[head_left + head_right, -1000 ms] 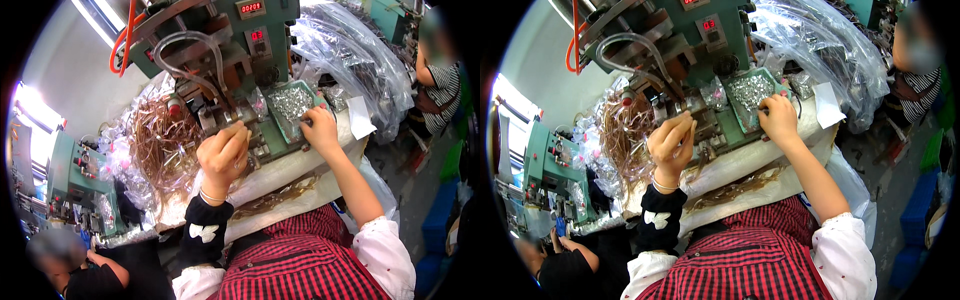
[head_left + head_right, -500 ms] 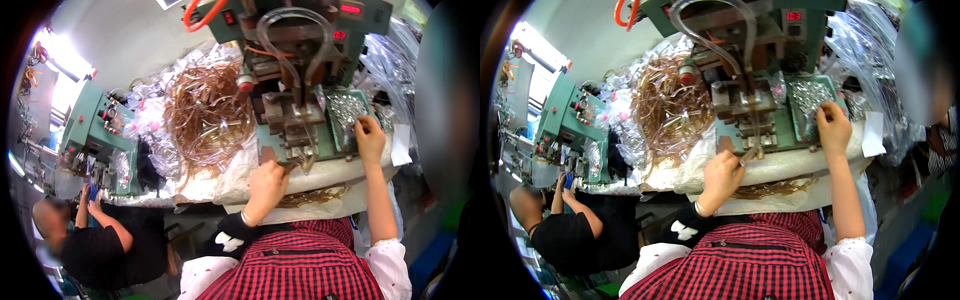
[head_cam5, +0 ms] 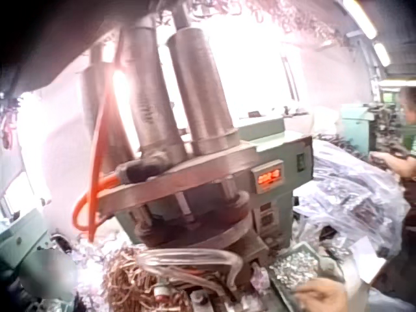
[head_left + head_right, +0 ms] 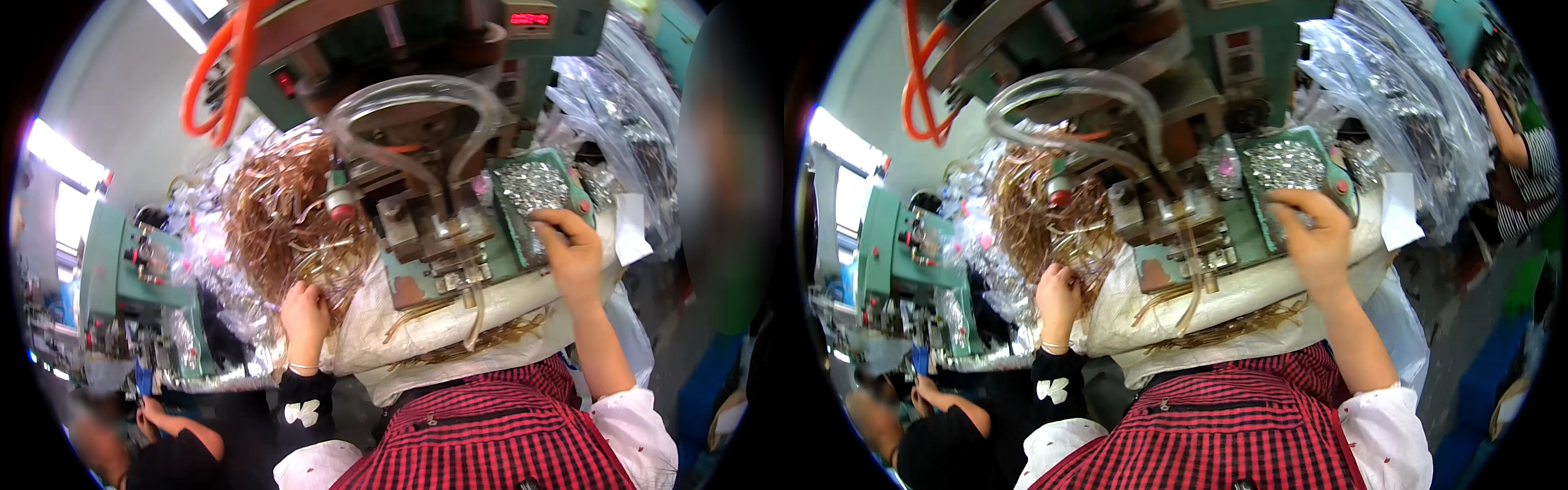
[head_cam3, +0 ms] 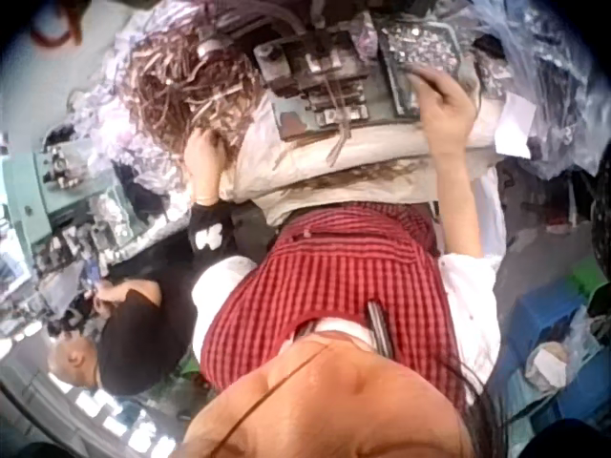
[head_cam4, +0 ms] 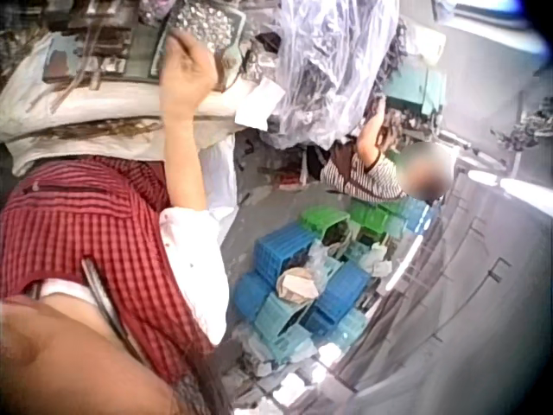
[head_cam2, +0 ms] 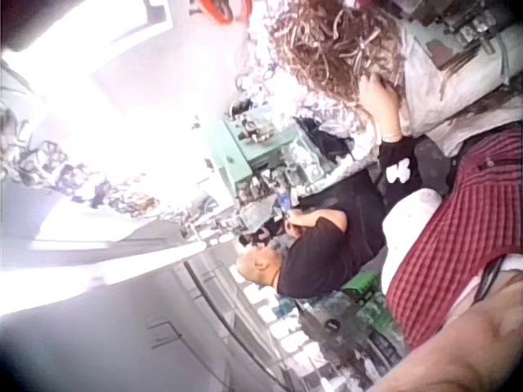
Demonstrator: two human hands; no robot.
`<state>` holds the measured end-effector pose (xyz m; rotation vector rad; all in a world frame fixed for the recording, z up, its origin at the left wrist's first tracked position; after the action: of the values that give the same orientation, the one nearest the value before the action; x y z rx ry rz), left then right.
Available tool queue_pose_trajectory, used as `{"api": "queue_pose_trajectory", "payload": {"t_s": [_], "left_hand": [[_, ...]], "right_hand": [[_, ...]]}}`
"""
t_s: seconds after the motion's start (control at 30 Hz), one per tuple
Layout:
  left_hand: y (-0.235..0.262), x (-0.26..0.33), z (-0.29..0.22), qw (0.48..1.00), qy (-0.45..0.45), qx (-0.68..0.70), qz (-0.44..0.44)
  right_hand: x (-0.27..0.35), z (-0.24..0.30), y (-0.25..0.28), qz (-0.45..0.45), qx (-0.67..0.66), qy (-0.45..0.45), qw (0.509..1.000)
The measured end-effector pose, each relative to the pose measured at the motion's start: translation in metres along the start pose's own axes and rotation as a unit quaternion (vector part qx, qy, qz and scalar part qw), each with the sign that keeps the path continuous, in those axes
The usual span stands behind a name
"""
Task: The person repeatedly picks small metallic components from a tray and places them into a machine fixture, then operates the machine to process each item. The person removes the processed items and returns them to a collection area, continuing the cycle.
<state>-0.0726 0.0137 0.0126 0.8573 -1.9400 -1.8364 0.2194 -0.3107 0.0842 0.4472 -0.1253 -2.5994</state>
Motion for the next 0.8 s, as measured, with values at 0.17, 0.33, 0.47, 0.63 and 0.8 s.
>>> {"api": "queue_pose_trajectory", "payload": {"t_s": [0.17,0.33,0.47,0.63,0.8], "left_hand": [[-0.005,-0.009,-0.004,0.994,-0.047,-0.069,0.066],[0.018,-0.023,-0.004,0.997,-0.058,0.008,0.054],[0.044,-0.037,0.011,0.991,-0.049,0.083,-0.090],[0.088,-0.055,-0.031,0.900,0.015,0.372,-0.226],[0.135,-0.011,-0.176,0.871,-0.306,0.248,-0.293]], "right_hand": [[-0.029,0.037,-0.060,0.026,-0.026,0.120,0.992],[-0.029,0.023,-0.086,0.023,-0.231,-0.002,0.973],[-0.024,0.039,-0.094,0.063,-0.327,-0.048,0.942],[-0.003,0.066,-0.078,0.083,-0.232,-0.031,0.969],[-0.011,0.024,-0.015,0.086,0.053,0.060,0.993]]}}
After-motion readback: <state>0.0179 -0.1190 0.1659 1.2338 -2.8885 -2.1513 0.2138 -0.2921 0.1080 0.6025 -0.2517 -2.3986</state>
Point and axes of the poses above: each hand's wrist, its own x-axis away from the middle knuckle, its own y-axis out of the back of the hand, z = x × y, the point moved 4 cm from there along -x, towards the middle knuckle, and after that the axes turned 6 degrees about z, right-handed, at the moved point
